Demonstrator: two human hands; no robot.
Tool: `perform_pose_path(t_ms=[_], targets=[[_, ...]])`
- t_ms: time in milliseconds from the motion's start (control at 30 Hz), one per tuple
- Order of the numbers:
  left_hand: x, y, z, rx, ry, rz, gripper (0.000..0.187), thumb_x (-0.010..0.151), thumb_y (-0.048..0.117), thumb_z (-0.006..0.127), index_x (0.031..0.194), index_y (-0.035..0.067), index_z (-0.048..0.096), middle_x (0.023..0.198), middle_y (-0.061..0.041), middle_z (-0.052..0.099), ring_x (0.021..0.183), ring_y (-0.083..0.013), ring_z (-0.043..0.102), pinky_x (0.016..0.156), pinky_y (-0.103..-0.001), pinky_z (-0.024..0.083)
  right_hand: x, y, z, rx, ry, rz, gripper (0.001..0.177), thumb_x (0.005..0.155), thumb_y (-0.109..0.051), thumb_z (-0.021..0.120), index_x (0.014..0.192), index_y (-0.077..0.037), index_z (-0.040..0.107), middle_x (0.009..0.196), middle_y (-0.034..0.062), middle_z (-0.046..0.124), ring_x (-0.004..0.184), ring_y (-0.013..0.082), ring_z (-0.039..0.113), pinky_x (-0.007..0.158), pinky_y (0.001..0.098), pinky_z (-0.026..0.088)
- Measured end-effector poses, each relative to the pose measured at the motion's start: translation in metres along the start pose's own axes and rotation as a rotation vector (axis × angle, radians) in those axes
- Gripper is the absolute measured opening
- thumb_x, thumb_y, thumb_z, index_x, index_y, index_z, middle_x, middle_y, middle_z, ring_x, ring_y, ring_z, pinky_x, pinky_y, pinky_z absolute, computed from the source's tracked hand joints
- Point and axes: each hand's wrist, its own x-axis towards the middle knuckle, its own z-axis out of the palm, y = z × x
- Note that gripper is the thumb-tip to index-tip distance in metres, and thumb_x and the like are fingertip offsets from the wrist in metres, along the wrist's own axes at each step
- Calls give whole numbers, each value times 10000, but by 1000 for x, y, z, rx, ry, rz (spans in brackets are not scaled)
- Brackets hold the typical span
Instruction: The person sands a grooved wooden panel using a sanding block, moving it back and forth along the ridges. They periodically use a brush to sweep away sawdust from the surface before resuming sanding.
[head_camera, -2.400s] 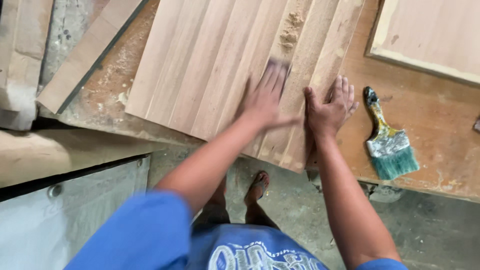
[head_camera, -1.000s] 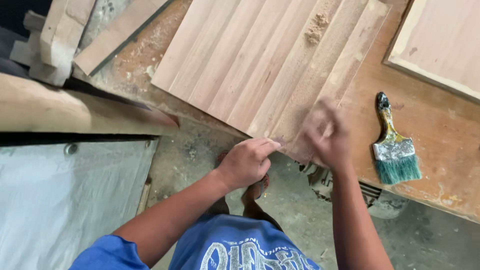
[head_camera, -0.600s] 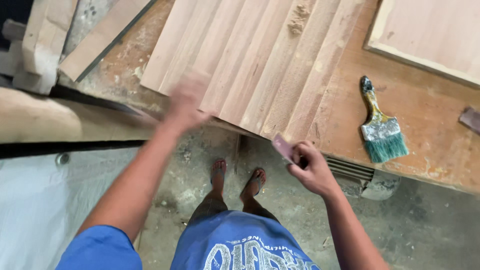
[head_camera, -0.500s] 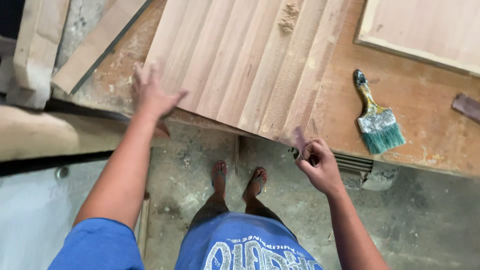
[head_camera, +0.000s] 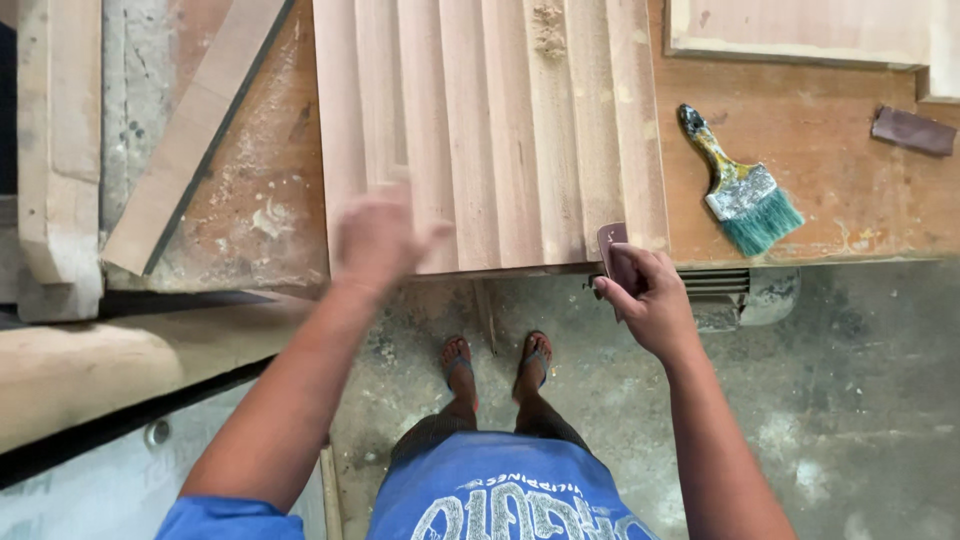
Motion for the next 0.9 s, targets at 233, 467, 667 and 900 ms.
perform_pose_path(t_ms=[233, 467, 667, 900], targets=[[56, 70, 61, 51, -109, 1168, 902, 905, 681, 590, 1551, 79, 407, 1592, -184, 450, 1481, -336, 417, 1231, -550, 283, -20, 10, -8, -8, 118, 125, 540, 837, -327, 871, 1290, -100, 683, 1223, 197, 628, 1107, 443, 645, 877, 480, 569], [124, 73, 31, -99, 60, 360, 907, 939, 714, 480, 1508, 21, 349, 1404, -224, 406, 1278, -406, 409, 1014, -557, 357, -29, 17, 8, 284, 184, 198, 203, 874, -188, 787, 1044, -114, 705, 937, 28, 744, 835, 121, 685, 761, 266, 548], [-28, 83, 94, -1042, -497, 422, 828, 766, 556, 688, 1415, 71, 520, 1350, -127, 641, 1211, -226, 620, 1018, -366, 510, -37, -7, 67, 537, 104, -80, 155, 914, -102, 704, 1068, -80, 698, 1191, 75, 710, 1081, 172, 662, 972, 313, 528], [-53, 50, 121, -1328, -298, 54, 401, 848, 302, 728, 1141, 30, 764, 1020, -111, 827, 914, -173, 777, 807, -317, 657, -20, -96, -1, 408, -712, -333, 528, 897, -370, 735, 1352, -128, 620, 1622, 148, 400, 1503, 265, 399, 1198, 410, 341]])
